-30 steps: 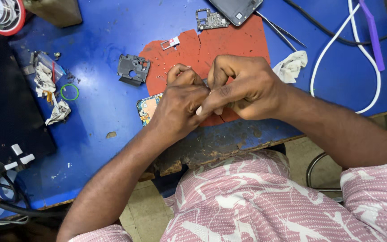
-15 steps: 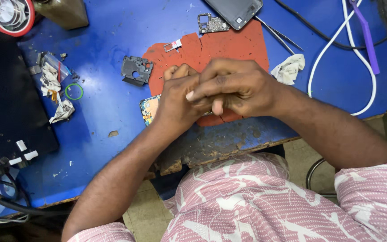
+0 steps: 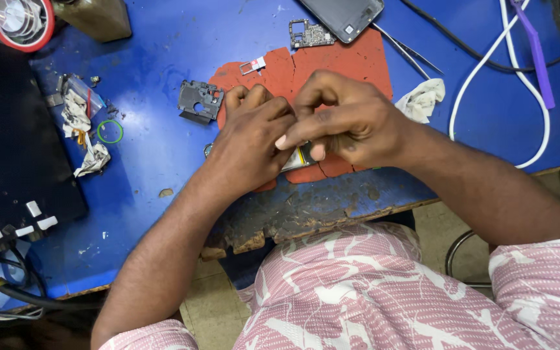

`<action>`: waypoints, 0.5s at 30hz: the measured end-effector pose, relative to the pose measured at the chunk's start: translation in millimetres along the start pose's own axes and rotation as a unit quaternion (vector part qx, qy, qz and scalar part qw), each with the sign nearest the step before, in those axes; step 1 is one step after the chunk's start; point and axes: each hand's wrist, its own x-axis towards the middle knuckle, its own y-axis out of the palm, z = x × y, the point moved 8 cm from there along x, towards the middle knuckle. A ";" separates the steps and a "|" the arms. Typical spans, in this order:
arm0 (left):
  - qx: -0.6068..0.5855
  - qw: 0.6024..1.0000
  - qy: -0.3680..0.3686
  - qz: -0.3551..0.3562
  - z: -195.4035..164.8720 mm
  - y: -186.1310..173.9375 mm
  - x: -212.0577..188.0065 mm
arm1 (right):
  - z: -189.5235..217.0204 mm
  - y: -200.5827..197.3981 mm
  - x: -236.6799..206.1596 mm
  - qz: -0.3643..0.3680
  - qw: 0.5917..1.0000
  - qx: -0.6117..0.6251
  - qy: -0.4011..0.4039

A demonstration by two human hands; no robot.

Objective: The person uses a screwdriver to remove screws from a smartphone's back cover and then uses tweezers to detach the battery connector. The person then removes the battery from the phone.

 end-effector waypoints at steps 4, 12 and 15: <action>0.005 1.000 -0.009 0.016 2.3 4.2 -0.6 | 1.5 -0.7 -1.3 0.008 0.998 -0.065 0.006; 0.001 1.000 -0.017 0.016 3.7 2.8 -0.3 | -0.4 -1.4 0.3 0.019 0.997 -0.077 0.014; -0.027 1.000 -0.014 0.002 2.5 0.1 -0.6 | -1.0 -1.3 -1.4 0.018 0.997 -0.071 0.012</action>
